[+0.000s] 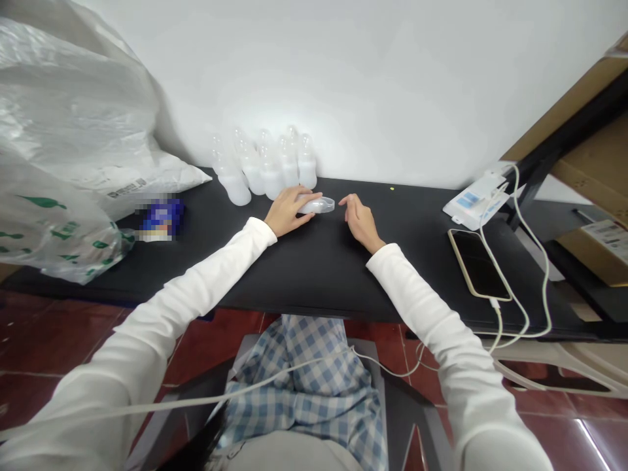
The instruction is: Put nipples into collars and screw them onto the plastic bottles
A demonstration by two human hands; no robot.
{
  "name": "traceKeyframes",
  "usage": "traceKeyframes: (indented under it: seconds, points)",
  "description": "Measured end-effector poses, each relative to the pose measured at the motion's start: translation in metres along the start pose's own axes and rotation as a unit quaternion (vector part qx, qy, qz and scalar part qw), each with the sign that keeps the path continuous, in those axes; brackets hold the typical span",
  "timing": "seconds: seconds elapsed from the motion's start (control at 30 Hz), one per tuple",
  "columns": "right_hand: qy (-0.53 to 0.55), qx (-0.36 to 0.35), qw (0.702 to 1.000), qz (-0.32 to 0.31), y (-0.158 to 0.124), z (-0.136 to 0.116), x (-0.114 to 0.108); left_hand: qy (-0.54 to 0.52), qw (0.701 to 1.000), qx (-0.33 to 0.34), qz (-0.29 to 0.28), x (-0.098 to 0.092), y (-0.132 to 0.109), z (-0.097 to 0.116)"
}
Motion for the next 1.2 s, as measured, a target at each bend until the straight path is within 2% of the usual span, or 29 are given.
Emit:
traceKeyframes:
  seconds: [0.13,0.23,0.37,0.47,0.57,0.77,0.87,0.97,1.07,1.2]
  points:
    - [-0.009,-0.025,1.000,0.007,0.001,-0.004,0.000,0.046,0.998,-0.026,-0.022,-0.004,0.000,-0.001]
    - [-0.033,-0.039,0.999,-0.004,-0.001,-0.011,0.008,0.040,0.999,-0.009,-0.024,-0.004,0.001,0.007]
    - [0.005,0.005,1.000,0.000,-0.005,-0.016,0.015,0.022,0.999,0.025,-0.012,0.001,0.002,0.021]
    - [0.038,0.036,0.998,0.033,-0.008,-0.019,0.011,0.027,0.999,0.033,-0.013,0.005,0.003,0.025]
    - [0.061,0.017,0.997,0.055,-0.010,-0.028,0.005,0.039,0.999,0.027,-0.025,0.006,0.005,0.024]
    - [0.038,-0.022,0.998,0.049,-0.009,-0.036,0.001,0.010,0.997,-0.005,-0.074,0.001,0.010,0.022]
    - [0.003,-0.084,0.996,0.020,-0.006,-0.038,-0.001,-0.040,0.989,-0.054,-0.135,-0.003,0.011,0.017]
    - [-0.021,-0.213,0.976,-0.027,-0.008,-0.050,0.000,-0.084,0.975,-0.106,-0.174,-0.008,0.010,0.009]
    - [-0.067,-0.303,0.949,-0.045,-0.013,-0.061,0.002,-0.102,0.972,-0.128,-0.168,-0.014,0.010,0.001]
    - [-0.121,-0.313,0.941,-0.044,-0.019,-0.069,0.005,-0.125,0.974,-0.130,-0.140,-0.016,0.008,-0.003]
Point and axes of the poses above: each hand's wrist, its own y-axis towards the middle knuckle, its own x-axis out of the palm, z = x × y, the point moved 7 cm from there along y, towards the middle knuckle
